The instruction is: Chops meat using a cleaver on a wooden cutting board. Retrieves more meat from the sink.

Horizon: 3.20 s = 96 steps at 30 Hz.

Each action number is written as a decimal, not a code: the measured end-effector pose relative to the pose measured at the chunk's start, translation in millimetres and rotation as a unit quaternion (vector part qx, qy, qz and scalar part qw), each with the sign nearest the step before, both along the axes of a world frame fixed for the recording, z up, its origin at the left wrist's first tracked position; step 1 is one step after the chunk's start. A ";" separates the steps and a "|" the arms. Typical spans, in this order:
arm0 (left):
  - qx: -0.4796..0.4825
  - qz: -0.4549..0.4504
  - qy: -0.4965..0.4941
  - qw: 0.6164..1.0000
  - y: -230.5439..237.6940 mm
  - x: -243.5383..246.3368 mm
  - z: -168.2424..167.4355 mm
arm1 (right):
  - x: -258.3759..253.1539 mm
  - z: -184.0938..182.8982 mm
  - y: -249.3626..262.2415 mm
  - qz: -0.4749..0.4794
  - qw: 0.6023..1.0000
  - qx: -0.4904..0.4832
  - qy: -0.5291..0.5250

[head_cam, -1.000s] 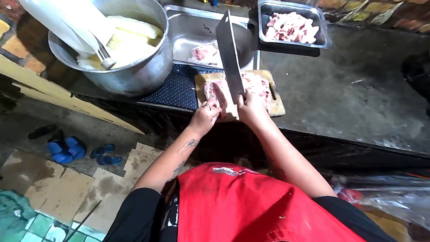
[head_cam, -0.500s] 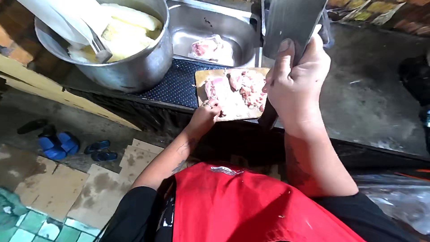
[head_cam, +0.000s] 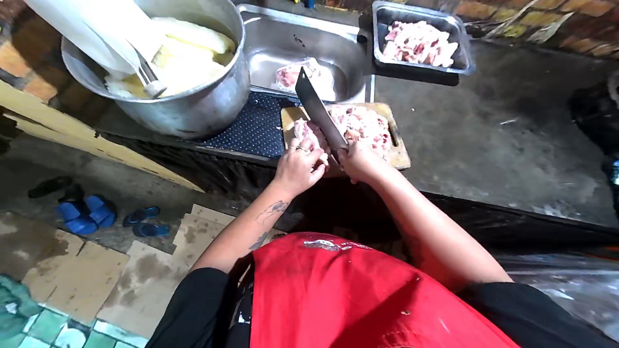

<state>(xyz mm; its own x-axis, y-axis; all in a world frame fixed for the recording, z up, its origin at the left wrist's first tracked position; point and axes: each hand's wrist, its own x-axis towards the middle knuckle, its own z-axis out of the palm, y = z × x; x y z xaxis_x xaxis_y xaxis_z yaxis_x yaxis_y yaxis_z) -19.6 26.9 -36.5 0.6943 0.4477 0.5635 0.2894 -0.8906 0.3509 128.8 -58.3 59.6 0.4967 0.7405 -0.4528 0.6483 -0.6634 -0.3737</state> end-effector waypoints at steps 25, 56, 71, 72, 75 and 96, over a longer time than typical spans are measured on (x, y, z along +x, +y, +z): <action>-0.130 -0.050 -0.025 0.990 29.5 12.9 -11.0 | 24.7 -4.6 42.4 0.049 0.999 0.015 0.012; -0.192 0.042 0.091 0.976 64.5 51.9 65.6 | 134.7 12.6 -51.7 -0.101 0.981 0.159 -0.052; -0.242 -0.091 0.404 0.877 96.1 150.0 91.2 | 187.9 -8.0 -100.0 -0.208 0.944 0.247 0.071; -0.257 -0.100 0.401 0.874 99.2 146.0 89.1 | 193.4 -13.9 -102.0 -0.197 0.951 0.235 0.033; -0.322 -0.133 0.359 0.866 106.1 130.1 87.4 | 194.0 -24.9 -112.7 -0.166 0.962 0.209 -0.058; -0.123 -0.310 0.420 0.844 4.7 279.3 153.8 | 163.0 -54.3 -146.7 0.024 0.889 0.300 -0.344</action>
